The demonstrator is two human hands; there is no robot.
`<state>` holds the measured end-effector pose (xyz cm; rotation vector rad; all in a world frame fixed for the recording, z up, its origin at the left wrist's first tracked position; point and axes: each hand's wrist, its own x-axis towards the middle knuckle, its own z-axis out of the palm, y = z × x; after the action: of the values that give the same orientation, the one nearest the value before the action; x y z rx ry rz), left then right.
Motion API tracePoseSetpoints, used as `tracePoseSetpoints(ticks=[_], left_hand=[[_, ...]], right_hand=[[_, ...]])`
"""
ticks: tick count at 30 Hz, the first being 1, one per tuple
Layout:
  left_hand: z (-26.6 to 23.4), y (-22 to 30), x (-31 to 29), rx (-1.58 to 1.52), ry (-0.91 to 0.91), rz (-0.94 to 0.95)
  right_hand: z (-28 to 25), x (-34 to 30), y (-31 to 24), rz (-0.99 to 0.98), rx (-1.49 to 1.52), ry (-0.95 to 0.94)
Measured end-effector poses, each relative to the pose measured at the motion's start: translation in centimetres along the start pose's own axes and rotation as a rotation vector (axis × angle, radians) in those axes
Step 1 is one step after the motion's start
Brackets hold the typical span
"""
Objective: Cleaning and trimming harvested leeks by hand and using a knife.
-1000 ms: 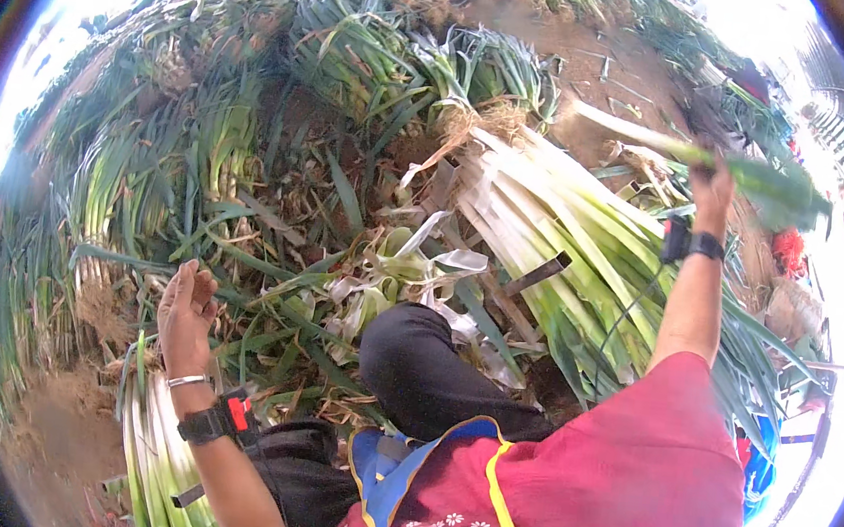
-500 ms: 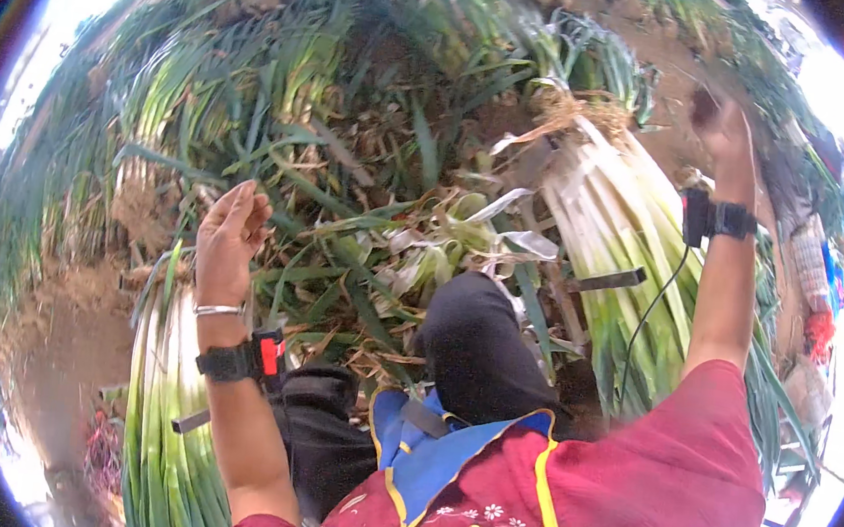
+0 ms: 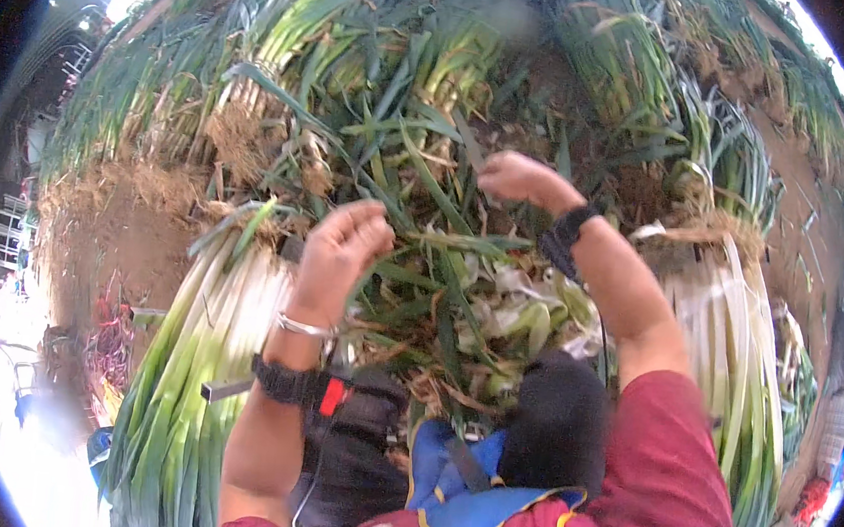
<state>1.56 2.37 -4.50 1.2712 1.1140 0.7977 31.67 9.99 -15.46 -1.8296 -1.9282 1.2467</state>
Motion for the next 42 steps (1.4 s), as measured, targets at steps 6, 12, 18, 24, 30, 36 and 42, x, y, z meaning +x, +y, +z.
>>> tracePoseSetpoints(ticks=[6, 12, 18, 24, 30, 36, 42], left_hand=[[-0.4, -10.7, 3.6, 0.284, -0.139, -0.168], [2.6, -16.2, 13.0, 0.543, -0.014, 0.064], [4.5, -17.6, 24.6, 0.845, 0.083, 0.32], [5.2, -16.8, 34.5, 1.39, 0.051, 0.487], [5.2, -17.1, 35.7, 1.541, -0.194, -0.039], [4.5, -20.7, 25.5, 1.471, -0.221, 0.021], [4.2, -25.2, 18.7, 1.355, -1.072, 0.007]], right_hand=[[8.0, 6.8, 11.5, 0.044, -0.169, 0.209], [14.0, 6.4, 18.1, 0.319, -0.059, 0.403], [13.8, 4.6, 16.0, 0.374, 0.128, 0.301], [12.5, 3.5, 15.4, 0.282, 0.187, 0.18], [11.6, 3.9, 16.0, 0.339, 0.526, 0.238], [8.7, 1.7, 14.1, 0.245, 0.889, 0.446], [5.8, 2.9, 13.9, 0.086, 1.049, 0.459]])
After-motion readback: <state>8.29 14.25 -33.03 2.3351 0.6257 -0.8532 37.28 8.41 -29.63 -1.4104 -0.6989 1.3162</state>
